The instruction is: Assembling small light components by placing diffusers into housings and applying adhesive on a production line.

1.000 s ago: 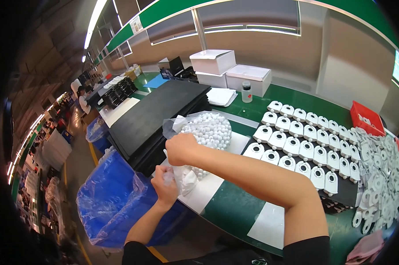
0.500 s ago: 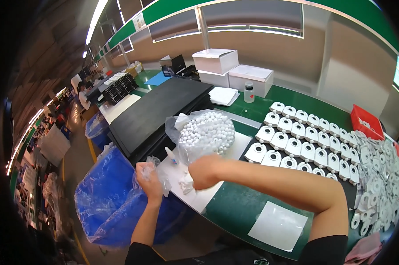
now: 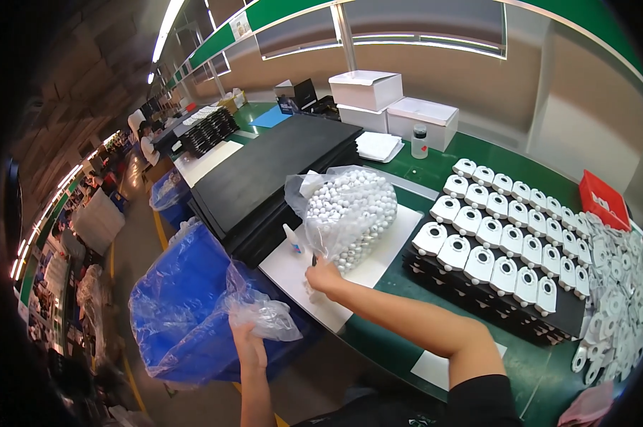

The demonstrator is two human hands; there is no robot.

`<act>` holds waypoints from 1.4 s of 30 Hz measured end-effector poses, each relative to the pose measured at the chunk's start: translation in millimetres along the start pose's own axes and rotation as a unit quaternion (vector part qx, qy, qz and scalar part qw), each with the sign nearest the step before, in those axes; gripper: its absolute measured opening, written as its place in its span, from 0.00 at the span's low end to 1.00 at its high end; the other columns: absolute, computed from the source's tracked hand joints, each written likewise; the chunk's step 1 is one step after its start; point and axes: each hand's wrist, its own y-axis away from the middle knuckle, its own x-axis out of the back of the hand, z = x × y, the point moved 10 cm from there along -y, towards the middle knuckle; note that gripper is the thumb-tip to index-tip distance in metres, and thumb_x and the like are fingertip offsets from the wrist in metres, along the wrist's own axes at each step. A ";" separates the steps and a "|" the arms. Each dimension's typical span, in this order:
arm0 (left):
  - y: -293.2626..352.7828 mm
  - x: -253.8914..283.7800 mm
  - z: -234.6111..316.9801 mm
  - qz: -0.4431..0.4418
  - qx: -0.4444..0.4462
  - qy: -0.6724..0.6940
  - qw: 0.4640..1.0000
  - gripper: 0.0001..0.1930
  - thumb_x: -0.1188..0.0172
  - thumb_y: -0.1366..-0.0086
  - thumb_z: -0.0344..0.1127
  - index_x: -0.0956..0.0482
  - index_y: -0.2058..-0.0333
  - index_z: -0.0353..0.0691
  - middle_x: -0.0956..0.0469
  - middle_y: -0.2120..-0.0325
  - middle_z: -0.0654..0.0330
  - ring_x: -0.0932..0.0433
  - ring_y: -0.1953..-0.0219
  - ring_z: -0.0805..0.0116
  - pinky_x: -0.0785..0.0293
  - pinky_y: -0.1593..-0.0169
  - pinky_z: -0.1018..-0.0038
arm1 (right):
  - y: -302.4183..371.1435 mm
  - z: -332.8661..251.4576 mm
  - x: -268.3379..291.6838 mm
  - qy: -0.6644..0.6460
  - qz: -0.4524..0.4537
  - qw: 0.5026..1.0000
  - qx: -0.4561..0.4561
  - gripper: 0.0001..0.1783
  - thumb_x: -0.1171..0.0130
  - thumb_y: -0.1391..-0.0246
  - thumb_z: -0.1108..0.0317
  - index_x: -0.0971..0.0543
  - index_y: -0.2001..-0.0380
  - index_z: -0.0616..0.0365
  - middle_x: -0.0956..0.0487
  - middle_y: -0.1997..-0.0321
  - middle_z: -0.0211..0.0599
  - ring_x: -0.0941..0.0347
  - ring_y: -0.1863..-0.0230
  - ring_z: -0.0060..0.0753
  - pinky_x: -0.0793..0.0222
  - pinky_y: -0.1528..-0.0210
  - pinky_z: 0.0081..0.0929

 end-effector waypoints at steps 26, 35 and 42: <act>162.7 -229.0 -27.0 -0.468 -0.324 -0.211 0.795 0.46 0.48 0.53 0.67 0.47 0.46 0.36 0.29 0.55 0.45 0.31 0.54 0.44 0.41 0.47 0.47 | 410.3 -77.2 240.3 0.233 0.274 0.852 0.380 0.20 0.39 0.60 0.74 0.27 0.58 0.56 0.26 0.64 0.37 0.31 0.63 0.40 0.34 0.62 0.30; 161.0 -246.1 -74.0 -0.422 -0.229 -0.104 0.871 0.48 0.53 0.50 0.70 0.42 0.52 0.22 0.33 0.56 0.43 0.28 0.60 0.54 0.28 0.64 0.72 | 849.7 110.4 245.7 0.045 0.932 0.252 0.257 0.14 0.49 0.45 0.67 0.32 0.57 0.61 0.29 0.59 0.31 0.34 0.57 0.21 0.40 0.54 0.20; 182.1 -249.3 -92.1 -0.448 -0.246 -0.156 0.845 0.43 0.53 0.45 0.64 0.44 0.52 0.22 0.36 0.54 0.43 0.29 0.60 0.58 0.32 0.64 0.75 | 910.3 460.7 232.9 -0.318 0.915 0.248 0.016 0.23 0.38 0.57 0.59 0.29 0.57 0.57 0.28 0.56 0.33 0.31 0.59 0.28 0.33 0.62 0.25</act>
